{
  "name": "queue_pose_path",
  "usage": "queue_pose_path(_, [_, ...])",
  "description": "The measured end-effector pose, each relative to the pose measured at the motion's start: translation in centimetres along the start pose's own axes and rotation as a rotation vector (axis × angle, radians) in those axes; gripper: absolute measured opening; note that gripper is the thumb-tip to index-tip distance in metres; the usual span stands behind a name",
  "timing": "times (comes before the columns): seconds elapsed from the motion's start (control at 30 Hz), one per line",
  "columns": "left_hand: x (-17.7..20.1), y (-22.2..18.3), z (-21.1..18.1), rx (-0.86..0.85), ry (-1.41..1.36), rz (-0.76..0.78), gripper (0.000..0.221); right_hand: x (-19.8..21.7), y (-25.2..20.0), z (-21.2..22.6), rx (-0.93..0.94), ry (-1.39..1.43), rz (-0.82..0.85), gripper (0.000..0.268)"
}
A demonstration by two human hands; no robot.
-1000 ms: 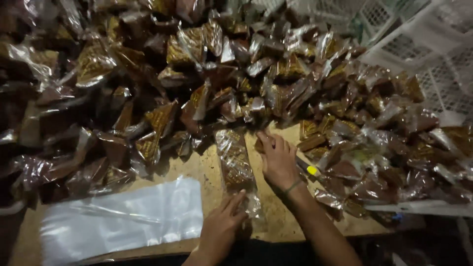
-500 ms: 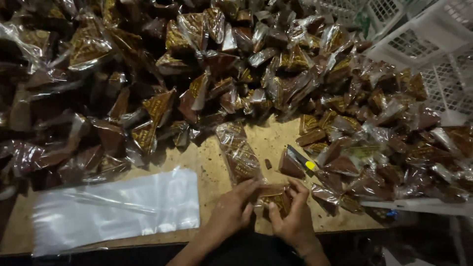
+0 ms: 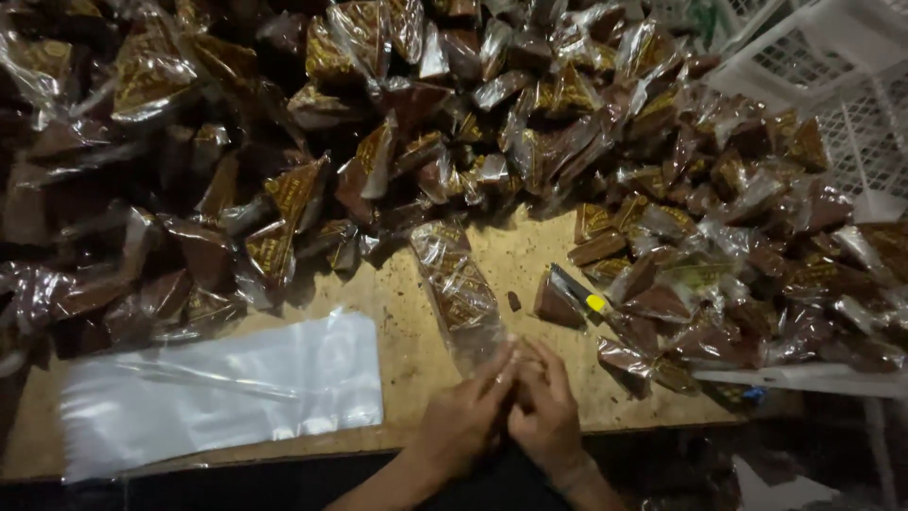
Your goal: Packaging small wrapped snacks into a plastic sleeve and sealing it with a lighter
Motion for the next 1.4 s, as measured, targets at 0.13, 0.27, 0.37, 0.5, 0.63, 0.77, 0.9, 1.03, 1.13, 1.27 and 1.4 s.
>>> queue_pose_path(0.13, [0.7, 0.2, -0.1, -0.094, -0.089, 0.03, 0.06, -2.0, 0.1, -3.7, -0.519, 0.676, -0.245, 0.029])
queue_pose_path(0.27, [0.9, -0.9, 0.4, -0.092, -0.176, 0.163, 0.067, -1.7, 1.1, -2.6, -0.562, 0.66, -0.063, 0.057])
queue_pose_path(0.37, [0.1, -2.4, 0.0, -0.164, -0.311, 0.275, 0.067, -1.2, 2.0, -1.9, -0.526, 0.291, 0.02, 0.057])
queue_pose_path(0.5, [0.2, -2.8, 0.8, 0.056, -0.14, -0.214, 0.021, -1.1, 2.7, -2.0, -0.061, -0.08, 0.107, 0.066])
queue_pose_path(0.63, [1.6, -0.2, 1.4, 0.08, 0.212, -0.123, 0.052, -1.2, 2.1, -2.3, 0.029, -0.143, 0.063, 0.041])
queue_pose_path(0.77, [-1.0, 0.2, 1.1, -0.123, 0.039, -0.085, 0.044, -2.1, 1.4, -4.4, 0.03, -0.082, -0.011, 0.05])
queue_pose_path(0.9, [-0.4, -0.3, 0.4, -0.199, -0.077, -0.188, 0.03, -2.2, 1.8, -1.8, 0.15, -0.059, -0.058, 0.039])
queue_pose_path(1.03, [3.5, 0.2, -0.5, -0.168, -0.17, -0.322, 0.028, -1.3, 2.0, -1.1, 0.24, -0.033, -0.012, 0.04])
queue_pose_path(1.13, [3.7, -0.6, 0.3, -0.074, -0.206, -0.238, 0.028, -1.5, 2.5, -0.9, 0.185, 0.065, 0.069, 0.047])
queue_pose_path(1.27, [2.1, -1.9, 4.0, 0.028, -0.128, -0.275, 0.07, -1.2, 4.5, -0.5, -0.276, 0.171, 0.22, 0.054])
queue_pose_path(1.4, [3.2, -0.8, 6.0, 0.043, -0.07, -0.282, 0.067, 2.1, 8.7, 6.4, -0.46, 0.511, 0.285, 0.042])
Point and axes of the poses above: each hand's wrist, its own y-axis towards the middle knuckle, its own x-axis out of the back of the hand, z = x × y, the point moved 3 cm from there along y, towards the middle knuckle, and after that the axes turned 9 degrees about y, right-handed, at the moved point
